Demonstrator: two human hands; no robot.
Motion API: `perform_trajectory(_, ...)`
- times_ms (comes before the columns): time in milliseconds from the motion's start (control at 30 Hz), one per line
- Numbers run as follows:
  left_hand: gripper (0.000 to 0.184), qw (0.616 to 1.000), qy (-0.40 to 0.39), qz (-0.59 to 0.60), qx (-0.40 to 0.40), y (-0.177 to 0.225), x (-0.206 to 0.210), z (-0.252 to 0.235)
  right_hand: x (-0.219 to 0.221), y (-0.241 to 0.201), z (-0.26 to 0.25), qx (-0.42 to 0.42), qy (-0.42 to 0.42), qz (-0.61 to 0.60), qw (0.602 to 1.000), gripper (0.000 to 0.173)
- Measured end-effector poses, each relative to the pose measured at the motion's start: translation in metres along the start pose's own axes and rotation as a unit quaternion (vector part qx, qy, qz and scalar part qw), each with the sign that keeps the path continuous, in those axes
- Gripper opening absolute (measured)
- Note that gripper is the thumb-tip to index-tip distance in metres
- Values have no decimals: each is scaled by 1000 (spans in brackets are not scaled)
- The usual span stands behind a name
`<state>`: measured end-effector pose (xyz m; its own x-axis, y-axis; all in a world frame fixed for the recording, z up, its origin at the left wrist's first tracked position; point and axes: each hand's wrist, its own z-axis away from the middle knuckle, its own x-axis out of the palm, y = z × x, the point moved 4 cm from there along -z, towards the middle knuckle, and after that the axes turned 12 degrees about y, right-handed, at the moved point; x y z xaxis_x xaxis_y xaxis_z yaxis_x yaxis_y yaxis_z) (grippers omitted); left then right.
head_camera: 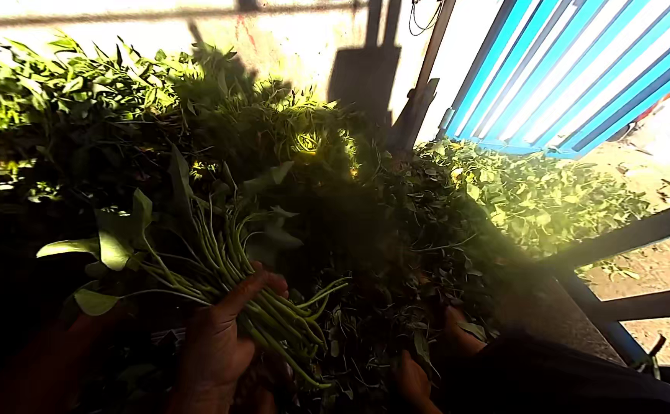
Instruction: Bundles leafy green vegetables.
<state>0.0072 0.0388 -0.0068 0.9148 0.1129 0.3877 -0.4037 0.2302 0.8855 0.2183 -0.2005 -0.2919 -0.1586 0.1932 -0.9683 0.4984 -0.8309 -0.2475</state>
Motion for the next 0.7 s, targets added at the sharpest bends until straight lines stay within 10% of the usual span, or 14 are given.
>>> perform_trajectory(100,17,1000,16,5,-26,-2,2,1,42,14,-15,51,-126,-45,990,45)
perform_trajectory(133,17,999,16,5,-30,-2,2,2,34,13,-27,97,-279,-80,952,52)
perform_trajectory(367,20,999,21,12,-28,-5,-3,0,33,-20,-75,225,-268,-442,826,25)
perform_trajectory(467,23,999,32,-16,-26,-8,-5,-4,25,-30,-98,242,-299,-643,662,22)
perform_trajectory(700,31,994,37,-96,-37,-36,5,0,-89,-99,-111,-16,-280,-646,710,20)
